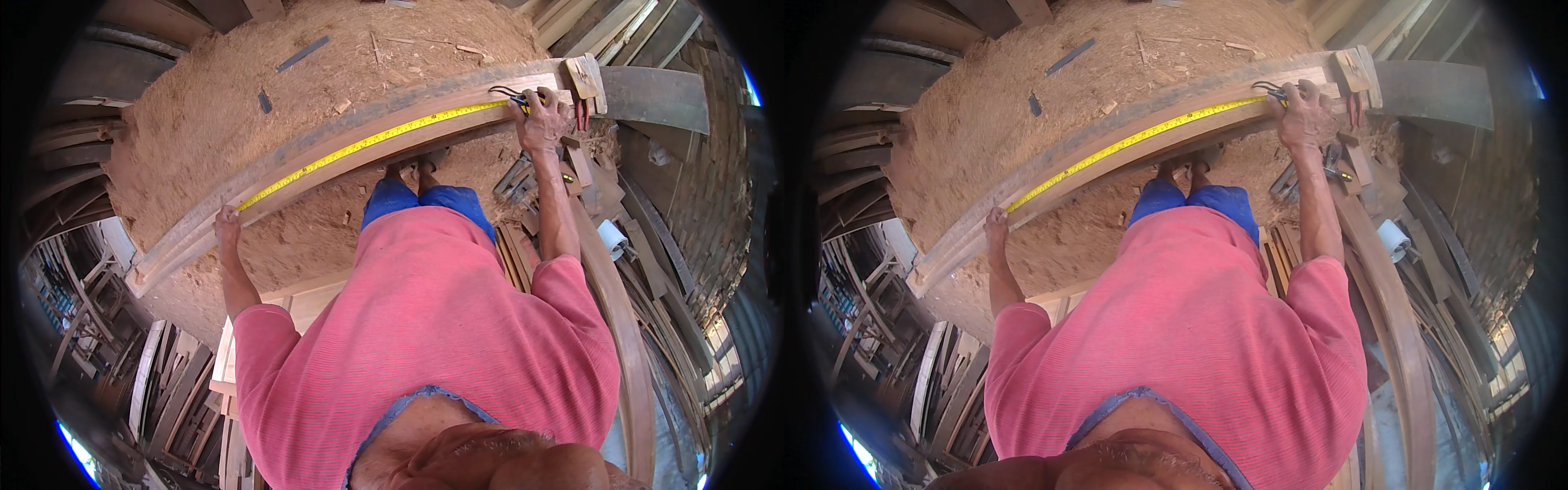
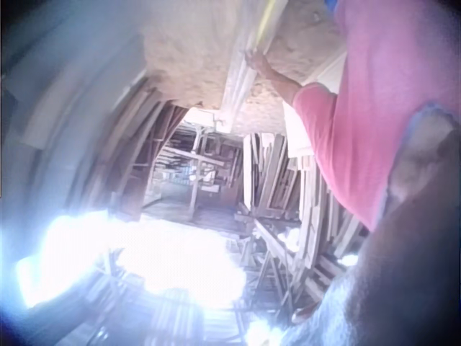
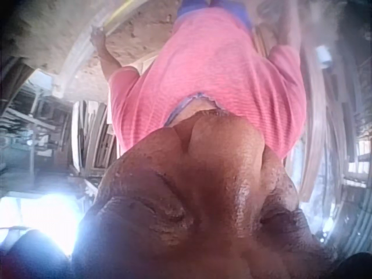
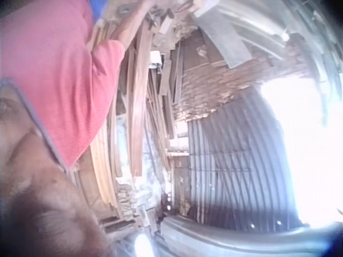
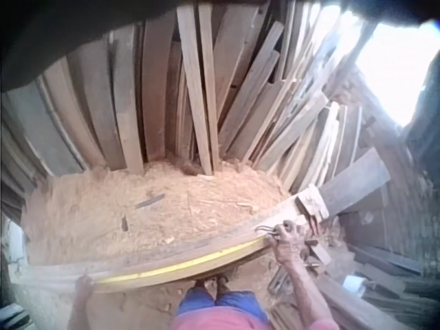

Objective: The person measures a long wooden plank with a tape measure and marks it with a pencil. They then select another plank from a stack, inspect it, and place it on a workbench.

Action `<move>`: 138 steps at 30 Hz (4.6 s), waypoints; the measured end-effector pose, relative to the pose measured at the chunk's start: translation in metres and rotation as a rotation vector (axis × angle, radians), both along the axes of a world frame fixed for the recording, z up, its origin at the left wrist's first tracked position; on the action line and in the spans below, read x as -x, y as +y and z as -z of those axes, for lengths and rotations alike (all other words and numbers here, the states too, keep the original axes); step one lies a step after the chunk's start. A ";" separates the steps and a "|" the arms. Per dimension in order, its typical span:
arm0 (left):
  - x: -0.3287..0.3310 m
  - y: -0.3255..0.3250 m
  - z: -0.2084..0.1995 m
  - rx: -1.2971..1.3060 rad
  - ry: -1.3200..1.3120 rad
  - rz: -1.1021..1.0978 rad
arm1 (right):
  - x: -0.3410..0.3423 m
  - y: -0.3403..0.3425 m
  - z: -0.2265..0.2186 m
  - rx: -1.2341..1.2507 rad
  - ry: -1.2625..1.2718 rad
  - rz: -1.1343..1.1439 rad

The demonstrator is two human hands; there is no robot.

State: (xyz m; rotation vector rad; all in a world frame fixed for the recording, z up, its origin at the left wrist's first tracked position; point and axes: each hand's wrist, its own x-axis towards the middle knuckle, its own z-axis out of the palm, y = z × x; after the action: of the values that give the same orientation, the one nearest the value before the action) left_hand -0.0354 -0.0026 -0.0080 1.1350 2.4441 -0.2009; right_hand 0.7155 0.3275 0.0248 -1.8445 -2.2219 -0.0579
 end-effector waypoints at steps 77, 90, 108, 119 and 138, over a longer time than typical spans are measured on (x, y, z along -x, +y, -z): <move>-0.036 -0.021 -0.003 -0.724 -0.282 0.107 | 0.097 -0.039 -0.006 0.574 -0.280 -0.026; -0.035 -0.022 -0.002 -0.700 -0.282 0.105 | 0.100 -0.037 -0.006 0.557 -0.349 -0.033; -0.045 -0.019 -0.012 -0.516 0.053 0.131 | 0.114 -0.057 -0.017 0.410 -0.343 0.010; -0.053 -0.009 -0.020 -0.150 0.202 0.002 | 0.012 -0.004 -0.014 0.136 -0.185 0.053; -0.027 -0.009 -0.010 0.054 0.322 0.025 | -0.035 0.020 0.002 0.017 0.051 -0.102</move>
State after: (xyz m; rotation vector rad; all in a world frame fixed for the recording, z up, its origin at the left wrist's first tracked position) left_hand -0.0082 -0.0111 0.0023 1.1876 2.6825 -0.4886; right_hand 0.7506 0.3479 0.0229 -1.7183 -2.2841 0.0267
